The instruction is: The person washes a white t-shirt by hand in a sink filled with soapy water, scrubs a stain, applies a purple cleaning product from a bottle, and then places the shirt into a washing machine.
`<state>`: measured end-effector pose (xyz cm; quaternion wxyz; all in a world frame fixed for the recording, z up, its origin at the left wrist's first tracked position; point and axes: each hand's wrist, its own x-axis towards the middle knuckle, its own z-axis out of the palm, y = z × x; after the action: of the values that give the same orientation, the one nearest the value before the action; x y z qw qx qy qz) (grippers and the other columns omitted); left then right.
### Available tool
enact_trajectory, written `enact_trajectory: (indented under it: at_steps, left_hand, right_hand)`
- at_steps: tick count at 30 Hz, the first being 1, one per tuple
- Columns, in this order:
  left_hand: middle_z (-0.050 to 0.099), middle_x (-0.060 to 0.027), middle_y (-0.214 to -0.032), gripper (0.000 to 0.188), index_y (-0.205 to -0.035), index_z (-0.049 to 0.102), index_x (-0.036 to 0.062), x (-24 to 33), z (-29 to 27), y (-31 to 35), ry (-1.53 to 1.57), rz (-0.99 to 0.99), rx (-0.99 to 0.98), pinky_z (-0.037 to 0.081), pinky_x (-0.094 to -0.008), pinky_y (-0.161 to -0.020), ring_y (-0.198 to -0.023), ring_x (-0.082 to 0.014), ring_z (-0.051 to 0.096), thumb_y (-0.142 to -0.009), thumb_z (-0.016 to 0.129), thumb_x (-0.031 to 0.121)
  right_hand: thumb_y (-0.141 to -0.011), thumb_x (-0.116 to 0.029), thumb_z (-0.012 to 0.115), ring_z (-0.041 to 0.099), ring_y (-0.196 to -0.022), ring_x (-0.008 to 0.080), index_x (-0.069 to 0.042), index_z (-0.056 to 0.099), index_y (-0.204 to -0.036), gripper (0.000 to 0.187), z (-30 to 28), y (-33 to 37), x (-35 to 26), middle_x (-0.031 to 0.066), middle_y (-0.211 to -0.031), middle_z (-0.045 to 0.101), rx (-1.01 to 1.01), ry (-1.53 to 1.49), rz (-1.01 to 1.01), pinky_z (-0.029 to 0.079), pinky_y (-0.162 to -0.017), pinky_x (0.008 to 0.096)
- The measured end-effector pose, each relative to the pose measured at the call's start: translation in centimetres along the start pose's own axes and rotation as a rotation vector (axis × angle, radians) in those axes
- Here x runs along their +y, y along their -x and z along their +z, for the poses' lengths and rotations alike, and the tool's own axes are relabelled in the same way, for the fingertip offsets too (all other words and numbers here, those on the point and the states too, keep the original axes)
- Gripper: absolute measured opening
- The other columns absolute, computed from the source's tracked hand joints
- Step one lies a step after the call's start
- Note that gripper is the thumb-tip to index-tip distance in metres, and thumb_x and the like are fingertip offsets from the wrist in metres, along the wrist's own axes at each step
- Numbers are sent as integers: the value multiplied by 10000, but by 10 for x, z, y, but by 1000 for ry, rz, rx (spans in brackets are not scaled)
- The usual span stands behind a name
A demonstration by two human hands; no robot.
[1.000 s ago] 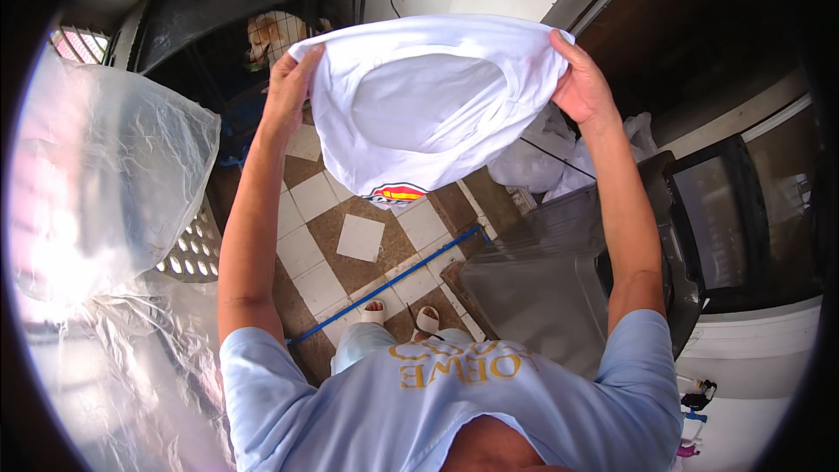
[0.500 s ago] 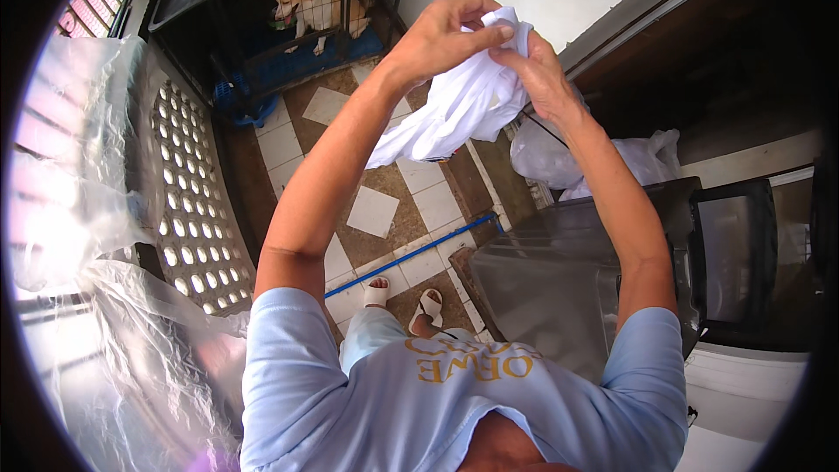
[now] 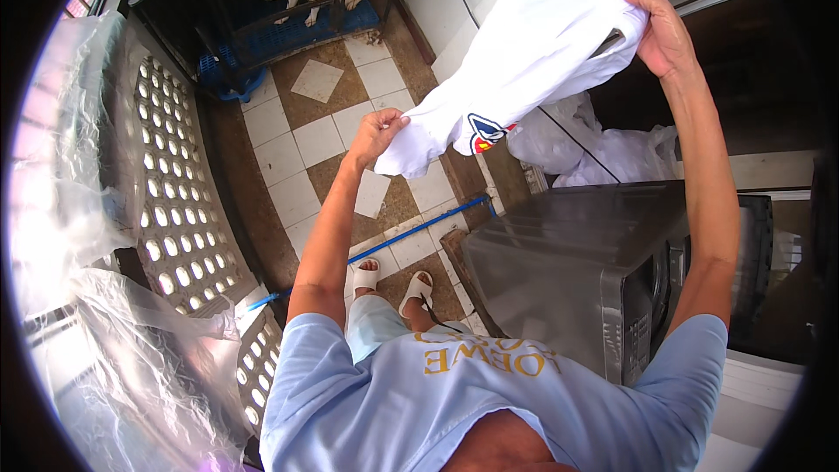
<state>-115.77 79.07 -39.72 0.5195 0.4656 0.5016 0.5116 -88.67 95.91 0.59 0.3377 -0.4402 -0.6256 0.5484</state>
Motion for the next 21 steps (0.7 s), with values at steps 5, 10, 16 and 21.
enact_trajectory:
  at_steps: [5, 10, 16, 21]
  left_hand:
    - [516, 59, -713, 267, -867, 582, 91, 40, -30, -5, 155, 37, -14, 389, -230, -639, -674, -53, 435, -965, 543, 337]
    - [479, 88, -726, 232, -862, 574, 111, 91, -57, -35, -28, 151, 2, 363, -198, -637, -688, -22, 423, -981, 523, 304]
    - [431, 28, -699, 251, -854, 538, 48, 126, -26, -49, -169, 394, 302, 377, -253, -592, -660, -85, 396, -984, 509, 261]
    - [420, 76, -712, 205, -862, 564, 97, 129, 5, -43, -77, 276, 119, 331, -205, -585, -669, -30, 367, -993, 482, 232]
  right_hand:
    - [-842, -153, 658, 580, -1061, 213, 69, 507, -1210, 455, 0, 37, -13, 121, -1147, 605, 182, 94, -71, 433, -955, 329]
    - [-835, -148, 665, 579, -1058, 216, 56, 515, -1201, 445, -50, 45, 1, 131, -1132, 607, 219, 142, 30, 435, -945, 327]
    - [-843, -125, 669, 619, -976, 181, 11, 563, -1144, 347, -61, 92, 50, 96, -1043, 648, 457, -55, -274, 481, -871, 298]
    - [-789, -84, 629, 608, -879, 156, 22, 617, -1024, 258, -48, 109, 108, 76, -954, 648, 265, 263, 122, 472, -781, 294]
